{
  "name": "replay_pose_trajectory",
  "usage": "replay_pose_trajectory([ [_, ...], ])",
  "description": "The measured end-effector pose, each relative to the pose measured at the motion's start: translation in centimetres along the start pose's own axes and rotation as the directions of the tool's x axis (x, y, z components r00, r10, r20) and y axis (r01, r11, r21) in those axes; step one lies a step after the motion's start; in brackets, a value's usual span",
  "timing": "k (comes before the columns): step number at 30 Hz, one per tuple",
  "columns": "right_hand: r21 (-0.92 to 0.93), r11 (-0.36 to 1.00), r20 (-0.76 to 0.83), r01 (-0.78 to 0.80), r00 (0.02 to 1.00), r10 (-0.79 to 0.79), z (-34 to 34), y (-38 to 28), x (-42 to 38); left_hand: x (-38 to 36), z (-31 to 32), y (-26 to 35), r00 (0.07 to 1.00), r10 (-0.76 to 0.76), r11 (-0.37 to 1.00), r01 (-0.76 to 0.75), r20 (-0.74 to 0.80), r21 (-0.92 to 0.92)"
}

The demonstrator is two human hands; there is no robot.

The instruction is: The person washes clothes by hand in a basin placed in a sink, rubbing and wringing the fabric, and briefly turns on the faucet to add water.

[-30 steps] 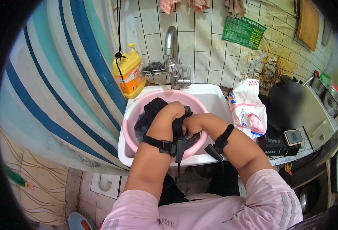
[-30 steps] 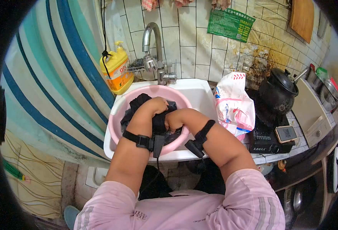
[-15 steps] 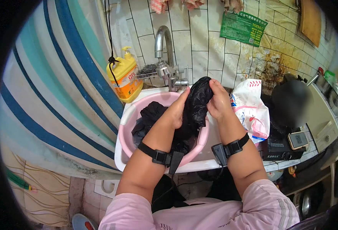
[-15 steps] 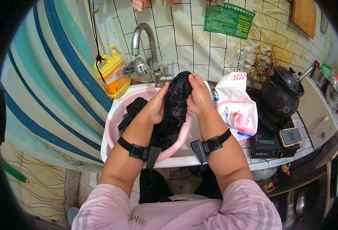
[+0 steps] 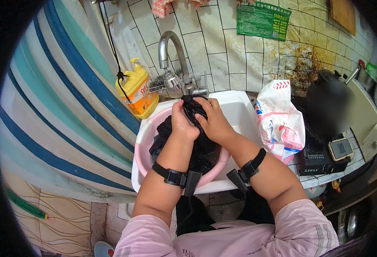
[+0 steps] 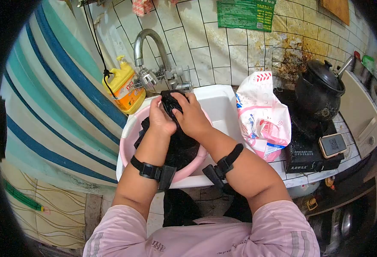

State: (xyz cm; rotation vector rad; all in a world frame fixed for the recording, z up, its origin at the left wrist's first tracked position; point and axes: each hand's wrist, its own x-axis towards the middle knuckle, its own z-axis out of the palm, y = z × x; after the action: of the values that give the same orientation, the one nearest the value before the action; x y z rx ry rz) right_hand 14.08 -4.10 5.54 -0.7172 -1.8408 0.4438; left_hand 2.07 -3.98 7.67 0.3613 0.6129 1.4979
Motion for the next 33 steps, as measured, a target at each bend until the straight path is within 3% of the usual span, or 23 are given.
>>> replay_pose_trajectory([
  [1, -0.064, 0.998, 0.021, -0.006, 1.000, 0.007, -0.1, -0.5, 0.0, -0.3, 0.3, 0.3, 0.998, 0.048, 0.999, -0.048, -0.042, -0.007],
  [2, -0.060, 0.998, 0.014, -0.008, 1.000, 0.009, -0.3, -1.1, -0.1, -0.8, 0.4, 0.6, 0.999, 0.013, 1.000, -0.013, 0.030, -0.019],
  [4, -0.077, 0.997, 0.149, -0.031, 0.988, 0.042, -0.9, -2.8, -0.2, 0.1, -0.4, 0.5, 0.999, -0.049, 0.999, 0.049, 0.021, -0.013],
  [7, -0.137, 0.990, 0.129, -0.024, 0.991, 0.042, -1.1, -3.4, -0.2, 0.5, -0.9, -0.3, 0.993, -0.118, 0.993, 0.118, 0.007, -0.007],
  [8, -0.125, 0.992, 0.000, -0.003, 1.000, 0.003, -0.4, -2.2, -0.1, 1.3, -1.4, -1.2, 0.997, -0.069, 0.997, 0.070, -0.020, 0.033],
  [9, -0.126, 0.992, -0.001, -0.003, 1.000, 0.003, -0.5, -2.3, 0.4, 1.3, -1.1, -1.7, 0.999, -0.019, 0.997, 0.022, -0.045, 0.074],
  [11, -0.188, 0.910, 0.048, -0.369, 0.922, 0.384, -1.2, -2.3, 1.3, 1.1, -0.9, -2.2, 0.997, 0.019, 0.989, -0.008, -0.073, 0.145],
  [13, -0.100, 0.928, -0.046, -0.359, 0.933, 0.356, -0.3, 1.6, 1.6, 0.6, -0.3, -2.0, 0.986, -0.167, 0.954, 0.167, -0.023, 0.249],
  [15, -0.101, 0.902, -0.108, -0.419, 0.906, 0.409, -0.9, 3.8, 2.0, 0.8, -0.8, -2.2, 0.981, -0.179, 0.939, 0.192, -0.074, 0.284],
  [16, -0.059, 0.896, -0.067, -0.440, 0.897, 0.436, -1.3, 4.1, 1.8, 1.0, -1.1, -2.3, 0.979, -0.177, 0.917, 0.200, -0.098, 0.345],
  [20, -0.027, 0.905, -0.023, -0.425, 0.905, 0.424, -1.5, 2.5, 1.0, 3.3, -2.6, -2.2, 0.978, -0.115, 0.913, 0.174, -0.176, 0.369],
  [22, -0.140, 0.979, -0.032, -0.149, 0.989, 0.146, -1.2, 0.2, 0.5, 3.2, -2.7, -2.0, 0.988, -0.039, 0.914, 0.095, -0.148, 0.393],
  [23, -0.140, 0.979, -0.026, -0.147, 0.989, 0.145, -1.1, -1.2, 0.1, 3.0, -2.8, -2.0, 0.992, 0.035, 0.910, 0.018, -0.119, 0.415],
  [24, -0.176, 0.982, -0.003, -0.069, 0.998, 0.069, -1.1, -2.9, -0.3, 2.7, -3.0, -2.0, 0.996, -0.034, 0.989, 0.022, 0.080, 0.146],
  [26, -0.190, 0.981, -0.015, 0.031, 0.999, -0.035, -0.6, -3.1, -0.2, 2.6, -3.1, -2.3, 0.995, -0.027, 0.994, 0.017, 0.091, 0.108],
  [27, -0.185, 0.982, -0.010, 0.030, 0.999, -0.032, -0.5, -2.5, 0.2, 1.9, -2.6, -2.5, 0.994, -0.025, 0.997, 0.017, 0.104, 0.078],
  [28, -0.119, 0.988, -0.026, -0.102, 0.995, 0.100, -0.6, -1.8, 0.7, 1.7, -2.0, -3.2, 0.994, 0.111, 0.970, -0.108, 0.000, 0.219],
  [29, -0.053, 0.971, -0.037, -0.232, 0.972, 0.230, -0.7, -0.9, 1.4, 1.6, -1.6, -2.8, 0.994, 0.110, 0.970, -0.107, -0.003, 0.221],
  [31, -0.004, 0.978, -0.109, -0.209, 0.972, 0.208, -0.7, 1.7, 2.3, 1.2, -0.7, -2.3, 0.990, -0.127, 0.967, 0.109, 0.062, 0.230],
  [33, -0.052, 0.957, -0.146, -0.284, 0.951, 0.274, -1.1, 3.4, 2.4, 0.8, -0.4, -2.4, 0.994, -0.110, 0.958, 0.112, -0.023, 0.263],
])
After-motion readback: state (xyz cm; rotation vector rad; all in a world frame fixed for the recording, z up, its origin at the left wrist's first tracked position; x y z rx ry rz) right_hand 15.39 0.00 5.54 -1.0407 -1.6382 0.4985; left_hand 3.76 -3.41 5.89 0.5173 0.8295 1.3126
